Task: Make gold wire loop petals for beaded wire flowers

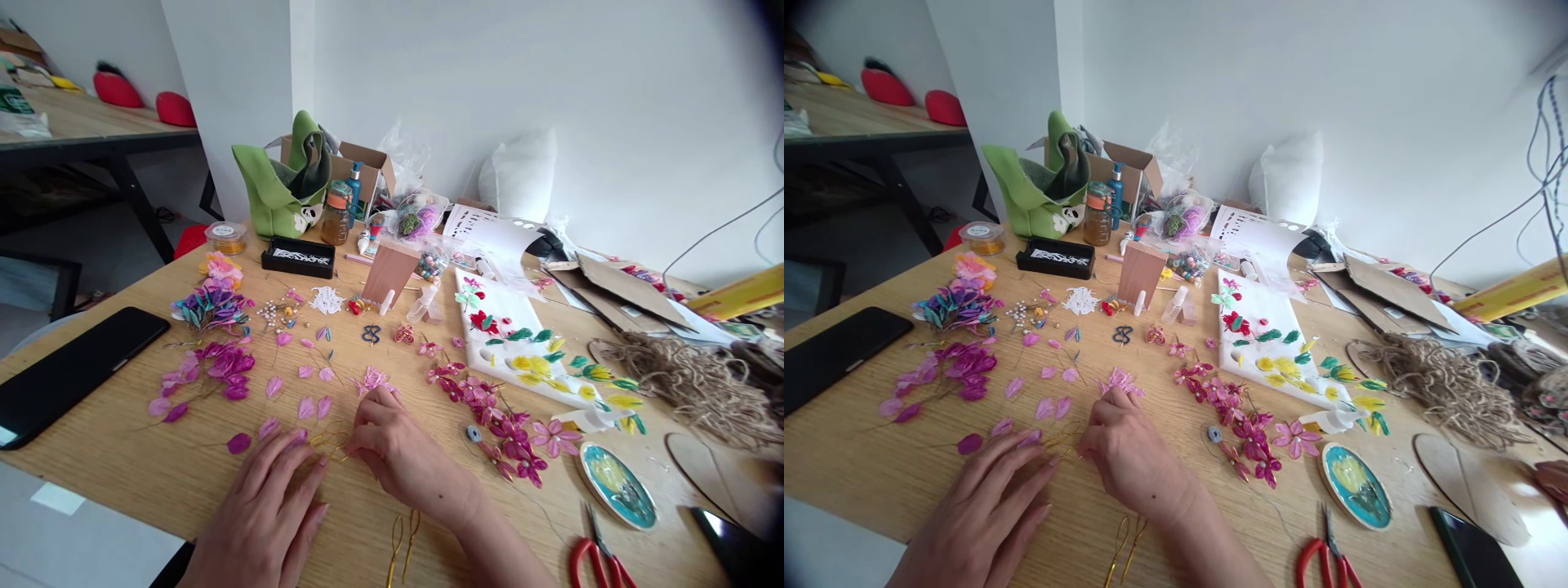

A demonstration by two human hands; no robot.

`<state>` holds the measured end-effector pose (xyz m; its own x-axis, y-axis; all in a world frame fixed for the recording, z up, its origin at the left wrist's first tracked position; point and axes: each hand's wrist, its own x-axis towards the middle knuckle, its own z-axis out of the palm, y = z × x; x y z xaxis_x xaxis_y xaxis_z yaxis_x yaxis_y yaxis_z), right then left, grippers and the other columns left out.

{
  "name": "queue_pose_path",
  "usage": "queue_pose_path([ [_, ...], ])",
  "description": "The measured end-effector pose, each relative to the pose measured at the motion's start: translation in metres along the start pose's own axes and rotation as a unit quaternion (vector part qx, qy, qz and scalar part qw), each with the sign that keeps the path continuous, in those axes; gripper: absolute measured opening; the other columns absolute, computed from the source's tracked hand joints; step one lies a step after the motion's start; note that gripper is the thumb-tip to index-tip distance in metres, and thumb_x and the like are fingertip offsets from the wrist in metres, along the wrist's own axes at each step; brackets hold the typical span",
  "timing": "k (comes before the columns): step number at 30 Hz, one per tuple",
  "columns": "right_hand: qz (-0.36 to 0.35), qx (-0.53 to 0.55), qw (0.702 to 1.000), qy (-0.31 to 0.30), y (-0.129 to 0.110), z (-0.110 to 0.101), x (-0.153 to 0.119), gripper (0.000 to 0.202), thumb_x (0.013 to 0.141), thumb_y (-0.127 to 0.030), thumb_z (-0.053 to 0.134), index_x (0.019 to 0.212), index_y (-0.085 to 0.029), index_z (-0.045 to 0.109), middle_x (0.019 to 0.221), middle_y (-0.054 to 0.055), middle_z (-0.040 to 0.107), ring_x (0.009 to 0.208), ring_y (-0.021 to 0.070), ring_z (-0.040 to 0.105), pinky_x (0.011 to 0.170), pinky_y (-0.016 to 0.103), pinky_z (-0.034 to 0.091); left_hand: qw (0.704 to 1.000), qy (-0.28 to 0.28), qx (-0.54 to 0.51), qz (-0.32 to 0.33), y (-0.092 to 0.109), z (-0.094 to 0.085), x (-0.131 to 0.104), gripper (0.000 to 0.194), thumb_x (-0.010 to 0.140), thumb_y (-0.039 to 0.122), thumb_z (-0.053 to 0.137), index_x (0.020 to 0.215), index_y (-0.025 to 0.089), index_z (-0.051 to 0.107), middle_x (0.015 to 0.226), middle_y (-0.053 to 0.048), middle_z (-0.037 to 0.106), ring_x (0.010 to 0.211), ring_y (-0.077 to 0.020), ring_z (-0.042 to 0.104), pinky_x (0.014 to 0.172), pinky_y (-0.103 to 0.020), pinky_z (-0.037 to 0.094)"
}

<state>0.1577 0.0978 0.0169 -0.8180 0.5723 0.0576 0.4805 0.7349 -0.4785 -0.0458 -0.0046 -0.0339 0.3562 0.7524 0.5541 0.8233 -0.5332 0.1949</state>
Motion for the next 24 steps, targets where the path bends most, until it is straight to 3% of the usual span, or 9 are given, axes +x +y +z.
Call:
queue_pose_path([
  [6, 0.016, 0.029, 0.997, 0.066, 0.0046, -0.0025, -0.0001, 0.018, 0.092, -0.009, 0.057, 0.08, -0.017, 0.066, 0.083, 0.004, 0.059, 0.09, 0.02, 0.047, 0.08, 0.034, 0.04, 1.0, 0.003, -0.022, 0.013, -0.0001, 0.0004, -0.0013, 0.027, 0.089, 0.018, 0.056, 0.114, 0.011, 0.067, 0.122, -0.013, 0.058, 0.126, -0.0293, 0.045, 0.114, -0.042, 0.029],
  [12, 0.015, 0.025, 0.999, 0.044, 0.0041, 0.0011, -0.0004, 0.02, 0.092, -0.009, 0.057, 0.077, -0.018, 0.065, 0.084, 0.004, 0.058, 0.089, 0.0201, 0.046, 0.079, 0.034, 0.04, 0.999, 0.014, -0.03, 0.001, -0.0008, -0.0006, 0.0009, 0.025, 0.091, 0.021, 0.055, 0.11, 0.013, 0.07, 0.119, -0.011, 0.061, 0.124, -0.0276, 0.048, 0.113, -0.04, 0.031],
  [24, 0.013, 0.025, 0.998, 0.06, 0.0058, 0.0004, 0.0002, 0.018, 0.091, -0.007, 0.058, 0.079, -0.017, 0.066, 0.083, 0.004, 0.058, 0.088, 0.0202, 0.045, 0.077, 0.033, 0.04, 1.0, -0.004, -0.01, -0.003, -0.0013, 0.0013, 0.0009, 0.028, 0.092, 0.028, 0.056, 0.111, 0.014, 0.071, 0.121, -0.011, 0.062, 0.124, -0.028, 0.048, 0.111, -0.037, 0.029],
])
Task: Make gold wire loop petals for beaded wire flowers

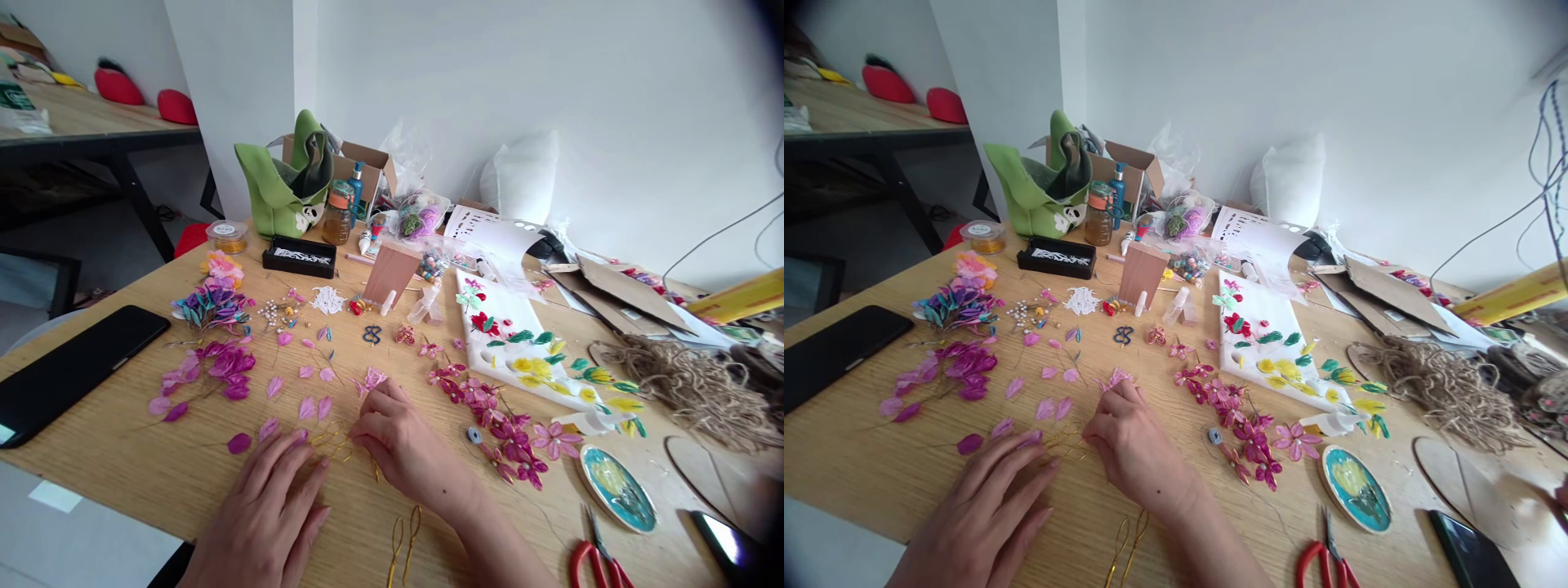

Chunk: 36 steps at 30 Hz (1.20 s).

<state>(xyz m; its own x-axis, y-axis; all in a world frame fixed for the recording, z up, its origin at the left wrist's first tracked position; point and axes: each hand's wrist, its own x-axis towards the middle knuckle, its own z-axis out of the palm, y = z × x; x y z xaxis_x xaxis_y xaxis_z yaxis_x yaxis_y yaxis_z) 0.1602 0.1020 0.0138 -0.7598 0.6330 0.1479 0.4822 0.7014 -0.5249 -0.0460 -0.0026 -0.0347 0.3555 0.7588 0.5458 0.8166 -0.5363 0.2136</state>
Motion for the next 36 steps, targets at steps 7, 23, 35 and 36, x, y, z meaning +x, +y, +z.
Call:
queue_pose_path([
  [7, 0.002, -0.004, 1.0, -0.001, -0.0003, 0.0014, -0.0005, 0.018, 0.092, -0.009, 0.057, 0.08, -0.018, 0.067, 0.083, 0.004, 0.058, 0.088, 0.0201, 0.045, 0.076, 0.033, 0.04, 1.0, 0.0, 0.004, 0.008, 0.0004, -0.0002, 0.0005, 0.029, 0.092, 0.025, 0.055, 0.112, 0.012, 0.07, 0.12, -0.013, 0.061, 0.123, -0.0291, 0.047, 0.11, -0.039, 0.03],
  [23, -0.028, 0.004, 0.999, -0.019, -0.0029, 0.0084, -0.0008, 0.017, 0.095, -0.012, 0.054, 0.085, -0.019, 0.066, 0.085, 0.003, 0.058, 0.087, 0.018, 0.048, 0.078, 0.031, 0.041, 0.999, -0.006, 0.03, 0.026, 0.0024, -0.0005, 0.0008, 0.029, 0.09, 0.021, 0.054, 0.112, 0.009, 0.069, 0.122, -0.016, 0.056, 0.123, -0.0328, 0.045, 0.106, -0.044, 0.031],
  [35, -0.021, -0.018, 0.996, 0.09, 0.0017, 0.0065, 0.0014, 0.021, 0.096, -0.012, 0.052, 0.082, -0.017, 0.067, 0.082, 0.006, 0.059, 0.086, 0.0206, 0.047, 0.075, 0.033, 0.042, 1.0, 0.004, 0.013, 0.009, -0.0008, 0.0007, -0.003, 0.03, 0.091, 0.024, 0.056, 0.119, 0.014, 0.065, 0.122, -0.012, 0.062, 0.122, -0.0291, 0.051, 0.105, -0.043, 0.042],
  [36, -0.019, -0.025, 0.993, 0.112, 0.0033, 0.006, 0.0016, 0.02, 0.096, -0.012, 0.052, 0.083, -0.017, 0.067, 0.082, 0.007, 0.06, 0.087, 0.0208, 0.047, 0.076, 0.033, 0.042, 1.0, 0.007, 0.008, 0.013, -0.0017, 0.0, -0.0037, 0.031, 0.091, 0.021, 0.056, 0.12, 0.013, 0.064, 0.122, -0.013, 0.062, 0.122, -0.0295, 0.051, 0.105, -0.045, 0.042],
])
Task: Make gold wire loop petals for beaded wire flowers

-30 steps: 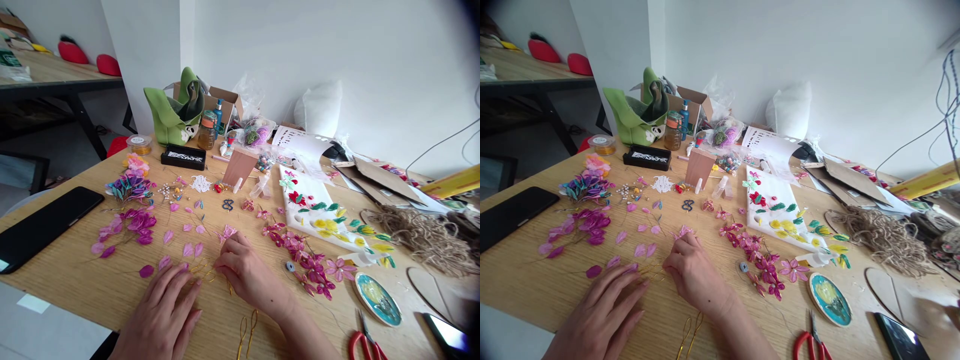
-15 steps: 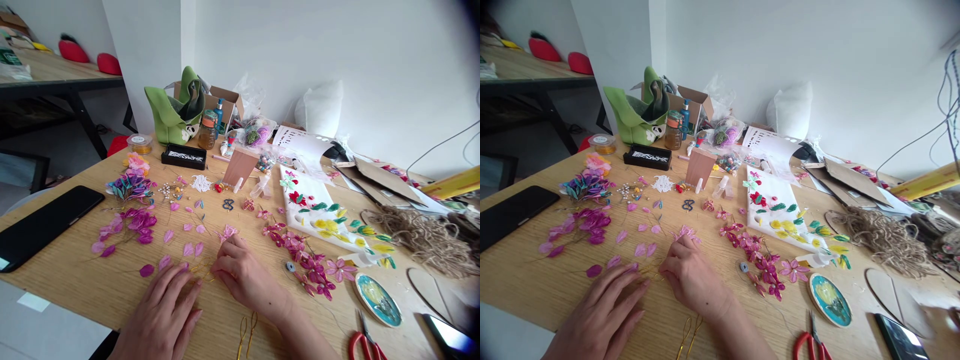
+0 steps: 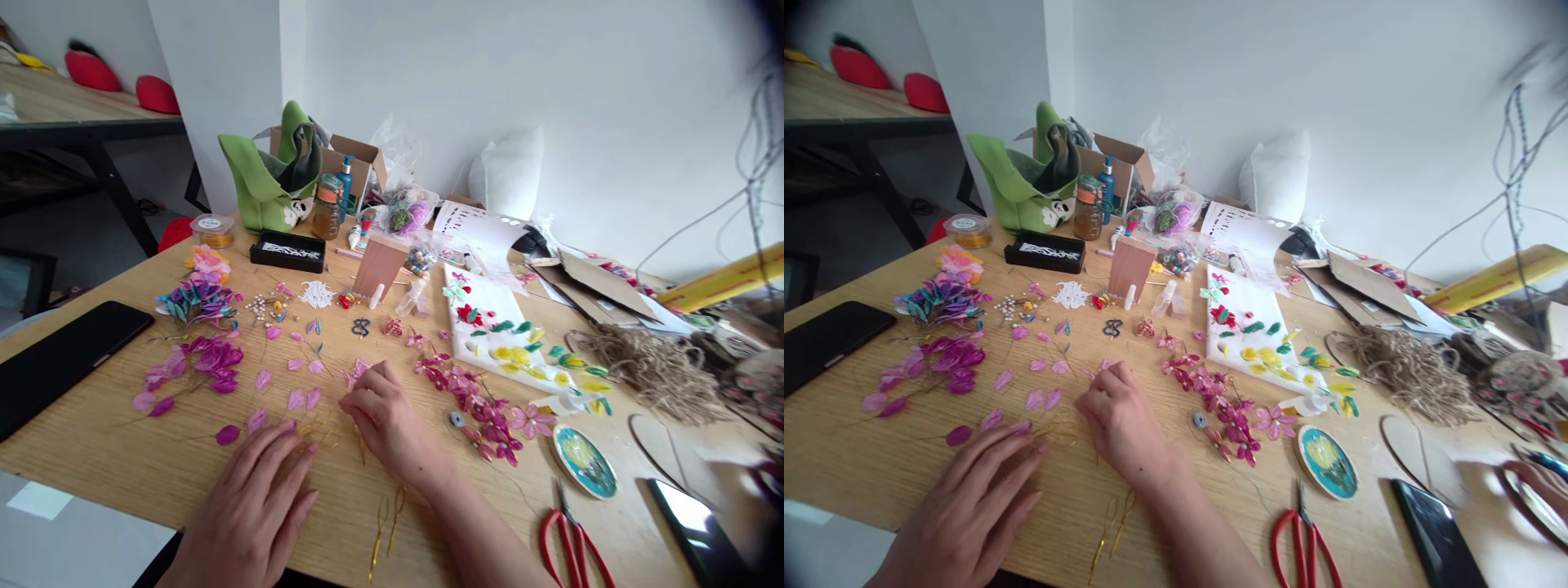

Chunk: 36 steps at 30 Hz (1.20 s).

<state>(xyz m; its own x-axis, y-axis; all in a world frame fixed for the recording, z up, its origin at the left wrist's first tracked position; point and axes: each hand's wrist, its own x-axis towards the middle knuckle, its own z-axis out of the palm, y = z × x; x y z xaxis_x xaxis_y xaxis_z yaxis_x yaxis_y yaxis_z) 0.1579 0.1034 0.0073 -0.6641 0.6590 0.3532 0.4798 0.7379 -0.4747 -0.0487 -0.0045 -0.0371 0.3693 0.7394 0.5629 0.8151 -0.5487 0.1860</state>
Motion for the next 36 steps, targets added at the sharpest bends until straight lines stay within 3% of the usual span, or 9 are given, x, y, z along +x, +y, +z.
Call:
queue_pose_path([
  [5, 0.017, -0.059, 0.995, 0.079, 0.012, 0.0, -0.001, 0.018, 0.096, -0.014, 0.053, 0.089, -0.018, 0.069, 0.087, 0.008, 0.064, 0.089, 0.0219, 0.048, 0.08, 0.036, 0.043, 0.998, 0.013, -0.054, 0.03, 0.012, -0.002, -0.005, 0.034, 0.092, 0.014, 0.053, 0.126, 0.016, 0.061, 0.12, -0.011, 0.063, 0.125, -0.0291, 0.05, 0.105, -0.046, 0.044],
  [8, 0.014, -0.109, 0.991, 0.075, 0.016, 0.002, -0.002, 0.02, 0.097, -0.014, 0.052, 0.09, -0.018, 0.07, 0.089, 0.009, 0.064, 0.09, 0.0226, 0.046, 0.08, 0.037, 0.042, 0.989, 0.057, -0.087, 0.101, 0.039, 0.007, -0.006, 0.029, 0.096, 0.016, 0.047, 0.117, 0.019, 0.066, 0.107, -0.006, 0.068, 0.118, -0.0251, 0.055, 0.105, -0.043, 0.045],
  [10, 0.002, -0.135, 0.989, 0.067, 0.016, 0.002, -0.003, 0.019, 0.097, -0.015, 0.052, 0.092, -0.017, 0.07, 0.089, 0.009, 0.063, 0.09, 0.0227, 0.045, 0.08, 0.037, 0.041, 0.986, 0.105, -0.101, 0.078, 0.06, 0.016, -0.004, 0.025, 0.097, 0.017, 0.047, 0.107, 0.018, 0.07, 0.096, -0.005, 0.069, 0.109, -0.0225, 0.059, 0.105, -0.042, 0.045],
  [12, -0.01, -0.146, 0.987, 0.064, 0.015, 0.002, -0.003, 0.018, 0.097, -0.015, 0.052, 0.093, -0.016, 0.07, 0.089, 0.009, 0.063, 0.091, 0.0229, 0.044, 0.08, 0.037, 0.04, 0.988, 0.098, -0.09, 0.081, 0.076, 0.022, 0.001, 0.027, 0.098, 0.021, 0.043, 0.102, 0.018, 0.07, 0.091, -0.005, 0.069, 0.101, -0.0214, 0.061, 0.1, -0.04, 0.049],
  [15, -0.022, -0.151, 0.986, 0.066, 0.013, 0.001, -0.004, 0.018, 0.096, -0.014, 0.053, 0.094, -0.016, 0.07, 0.09, 0.009, 0.062, 0.091, 0.0232, 0.043, 0.081, 0.037, 0.039, 0.991, 0.001, -0.096, 0.088, 0.087, 0.024, 0.006, 0.025, 0.098, 0.021, 0.045, 0.103, 0.017, 0.069, 0.092, -0.006, 0.07, 0.096, -0.0216, 0.062, 0.097, -0.041, 0.053],
  [17, -0.028, -0.153, 0.986, 0.065, 0.011, 0.001, -0.004, 0.018, 0.096, -0.013, 0.052, 0.094, -0.016, 0.07, 0.09, 0.009, 0.061, 0.092, 0.0233, 0.043, 0.081, 0.036, 0.038, 0.992, -0.009, -0.102, 0.08, 0.086, 0.022, 0.005, 0.023, 0.097, 0.021, 0.046, 0.101, 0.016, 0.068, 0.091, -0.005, 0.069, 0.096, -0.0217, 0.061, 0.099, -0.043, 0.052],
  [20, -0.036, -0.148, 0.986, 0.063, 0.007, 0.0, -0.004, 0.019, 0.095, -0.011, 0.052, 0.093, -0.017, 0.07, 0.09, 0.009, 0.061, 0.092, 0.0233, 0.043, 0.08, 0.036, 0.038, 0.992, 0.017, -0.101, 0.073, 0.08, 0.018, -0.001, 0.021, 0.095, 0.015, 0.048, 0.097, 0.016, 0.069, 0.087, -0.004, 0.068, 0.099, -0.0217, 0.06, 0.102, -0.043, 0.049],
  [29, -0.058, -0.101, 0.992, 0.051, -0.003, 0.004, -0.003, 0.018, 0.095, -0.011, 0.054, 0.086, -0.017, 0.069, 0.086, 0.008, 0.061, 0.09, 0.0221, 0.045, 0.079, 0.035, 0.04, 0.996, 0.016, -0.039, 0.083, 0.041, -0.007, 0.003, 0.027, 0.092, 0.005, 0.045, 0.097, 0.015, 0.07, 0.09, -0.004, 0.07, 0.103, -0.021, 0.06, 0.099, -0.041, 0.051],
  [36, -0.082, 0.014, 0.996, -0.028, -0.011, -0.002, -0.002, 0.018, 0.09, -0.009, 0.059, 0.077, -0.018, 0.068, 0.08, 0.005, 0.061, 0.085, 0.0193, 0.049, 0.08, 0.034, 0.042, 0.998, 0.006, -0.024, 0.063, 0.028, -0.013, 0.001, 0.025, 0.093, 0.007, 0.047, 0.101, 0.014, 0.069, 0.1, -0.007, 0.069, 0.103, -0.0215, 0.06, 0.095, -0.04, 0.053],
])
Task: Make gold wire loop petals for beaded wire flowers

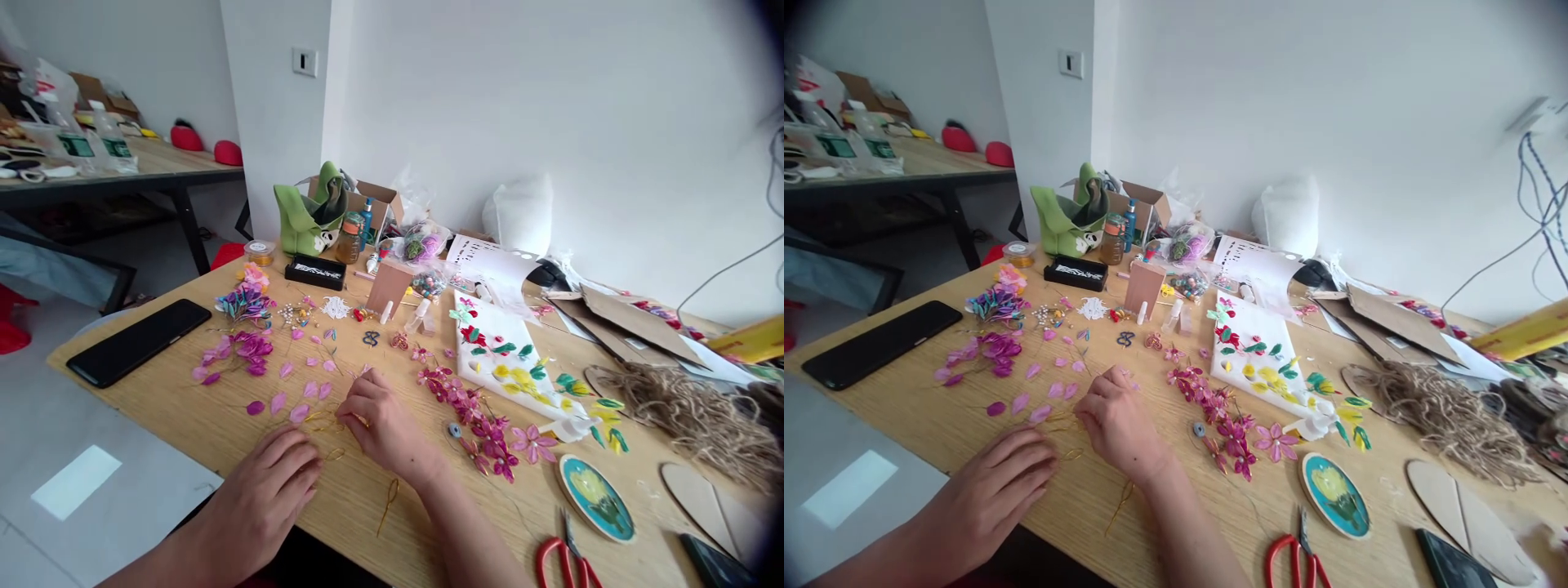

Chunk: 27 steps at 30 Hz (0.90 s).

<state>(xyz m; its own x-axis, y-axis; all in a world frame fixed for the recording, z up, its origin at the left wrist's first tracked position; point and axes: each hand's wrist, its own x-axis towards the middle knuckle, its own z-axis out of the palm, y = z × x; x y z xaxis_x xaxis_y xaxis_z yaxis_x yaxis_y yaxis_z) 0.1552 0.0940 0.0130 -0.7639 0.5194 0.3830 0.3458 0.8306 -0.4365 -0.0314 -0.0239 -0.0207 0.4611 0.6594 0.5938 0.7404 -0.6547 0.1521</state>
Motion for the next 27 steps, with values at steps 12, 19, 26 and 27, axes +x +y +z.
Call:
queue_pose_path([
  [12, 0.024, 0.014, 0.99, -0.14, -0.011, -0.011, -0.002, 0.017, 0.088, -0.009, 0.061, 0.076, -0.02, 0.066, 0.081, 0.001, 0.064, 0.087, 0.0169, 0.055, 0.082, 0.031, 0.044, 0.998, -0.013, -0.012, -0.062, -0.008, 0.007, -0.008, 0.024, 0.094, 0.017, 0.048, 0.107, 0.017, 0.067, 0.106, -0.008, 0.067, 0.112, -0.0245, 0.055, 0.105, -0.046, 0.047],
  [19, 0.033, -0.005, 0.981, -0.191, -0.016, -0.006, -0.002, 0.017, 0.086, -0.008, 0.062, 0.073, -0.018, 0.064, 0.078, 0.001, 0.062, 0.084, 0.0171, 0.054, 0.078, 0.029, 0.043, 0.996, -0.037, -0.033, -0.067, -0.012, 0.006, -0.013, 0.026, 0.093, 0.021, 0.05, 0.114, 0.02, 0.066, 0.113, -0.007, 0.066, 0.122, -0.0259, 0.05, 0.11, -0.048, 0.043],
  [26, 0.041, -0.02, 0.977, -0.207, -0.018, -0.005, -0.003, 0.019, 0.086, -0.009, 0.061, 0.069, -0.018, 0.064, 0.076, 0.002, 0.062, 0.084, 0.017, 0.053, 0.077, 0.029, 0.043, 0.995, -0.026, -0.048, -0.085, -0.011, 0.008, -0.013, 0.028, 0.094, 0.02, 0.049, 0.118, 0.018, 0.064, 0.116, -0.009, 0.064, 0.123, -0.0269, 0.048, 0.107, -0.047, 0.045],
  [27, 0.041, -0.021, 0.977, -0.207, -0.018, -0.005, -0.003, 0.019, 0.086, -0.009, 0.061, 0.07, -0.018, 0.063, 0.076, 0.001, 0.062, 0.083, 0.0167, 0.053, 0.077, 0.029, 0.043, 0.995, -0.022, -0.05, -0.085, -0.01, 0.008, -0.013, 0.028, 0.094, 0.02, 0.049, 0.118, 0.018, 0.064, 0.115, -0.009, 0.064, 0.121, -0.0266, 0.049, 0.106, -0.047, 0.046],
])
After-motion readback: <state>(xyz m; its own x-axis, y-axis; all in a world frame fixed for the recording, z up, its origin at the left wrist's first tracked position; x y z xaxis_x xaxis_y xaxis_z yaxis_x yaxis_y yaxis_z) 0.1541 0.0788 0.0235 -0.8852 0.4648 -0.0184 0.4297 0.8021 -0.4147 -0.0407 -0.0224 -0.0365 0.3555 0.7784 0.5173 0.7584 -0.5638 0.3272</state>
